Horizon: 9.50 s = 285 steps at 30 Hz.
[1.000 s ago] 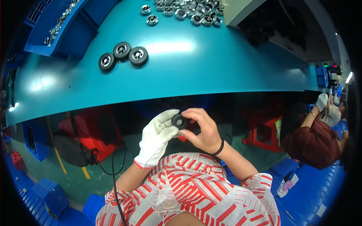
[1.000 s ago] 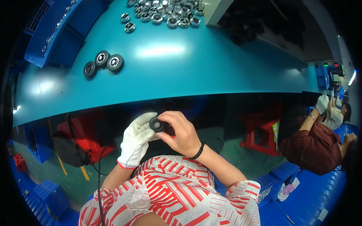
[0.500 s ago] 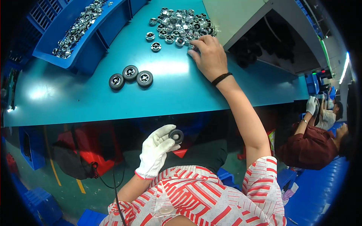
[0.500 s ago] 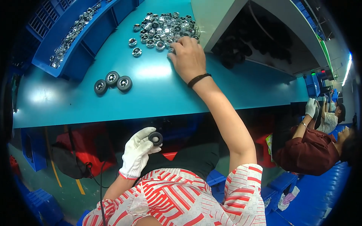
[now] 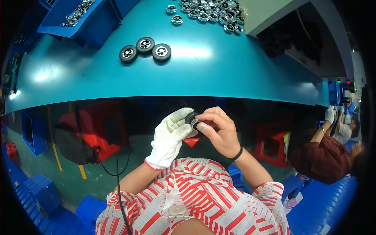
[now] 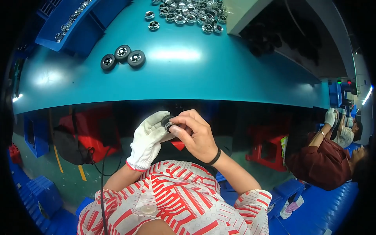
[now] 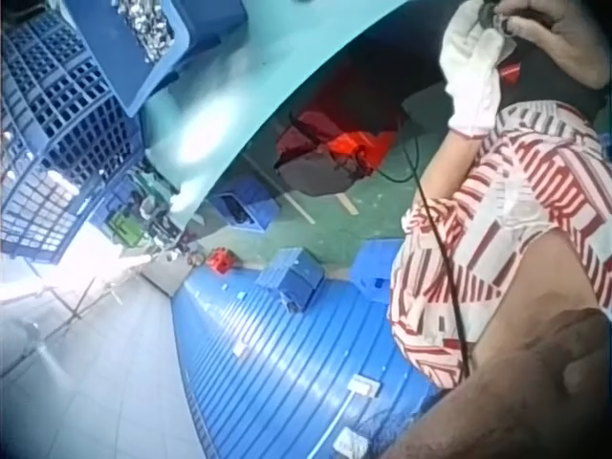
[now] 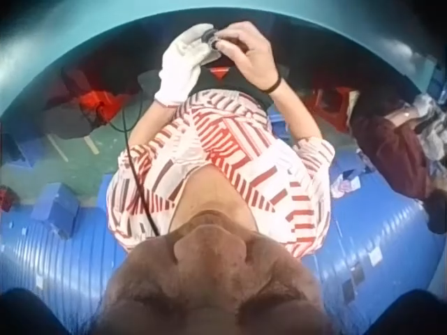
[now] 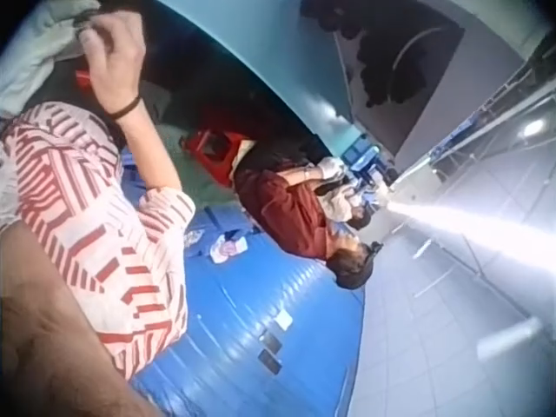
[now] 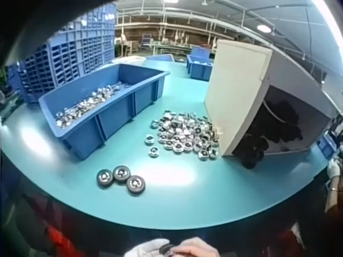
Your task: Assembling toy wheels by inserting a silver metal rim into a black rubber or plastic tire casing.
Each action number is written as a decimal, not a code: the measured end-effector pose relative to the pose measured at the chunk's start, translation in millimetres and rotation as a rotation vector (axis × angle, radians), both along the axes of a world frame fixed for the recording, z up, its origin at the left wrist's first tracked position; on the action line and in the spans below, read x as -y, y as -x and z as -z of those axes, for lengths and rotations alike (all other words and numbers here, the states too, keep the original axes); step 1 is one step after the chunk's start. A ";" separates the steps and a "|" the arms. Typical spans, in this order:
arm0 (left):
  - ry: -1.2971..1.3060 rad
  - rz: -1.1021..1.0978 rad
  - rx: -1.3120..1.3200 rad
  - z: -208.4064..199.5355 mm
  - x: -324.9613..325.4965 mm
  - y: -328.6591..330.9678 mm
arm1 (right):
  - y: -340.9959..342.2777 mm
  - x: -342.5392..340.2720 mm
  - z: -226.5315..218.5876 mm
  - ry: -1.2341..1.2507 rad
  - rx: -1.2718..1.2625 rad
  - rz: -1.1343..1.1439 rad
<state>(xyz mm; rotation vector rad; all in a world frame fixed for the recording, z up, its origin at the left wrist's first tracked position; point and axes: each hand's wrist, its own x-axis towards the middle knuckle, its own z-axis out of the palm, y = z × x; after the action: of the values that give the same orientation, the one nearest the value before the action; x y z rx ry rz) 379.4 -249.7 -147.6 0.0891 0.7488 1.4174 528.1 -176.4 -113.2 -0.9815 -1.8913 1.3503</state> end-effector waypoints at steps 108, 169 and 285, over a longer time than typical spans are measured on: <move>0.119 0.440 -0.371 23.9 -12.1 10.1 | -19.4 13.5 67.8 0.232 0.062 -0.101; 0.143 0.331 -0.455 19.9 2.3 1.2 | -17.3 10.6 59.6 -0.200 0.270 -0.137; -0.081 0.190 -0.743 -13.0 -7.2 -16.9 | -65.6 -146.6 -24.9 -0.564 0.247 0.526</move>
<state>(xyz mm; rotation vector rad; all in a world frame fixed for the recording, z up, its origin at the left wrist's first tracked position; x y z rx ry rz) 396.2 -242.5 -134.6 0.7614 1.2483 1.2225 593.7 -29.8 -88.4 -1.2525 -1.8443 0.3751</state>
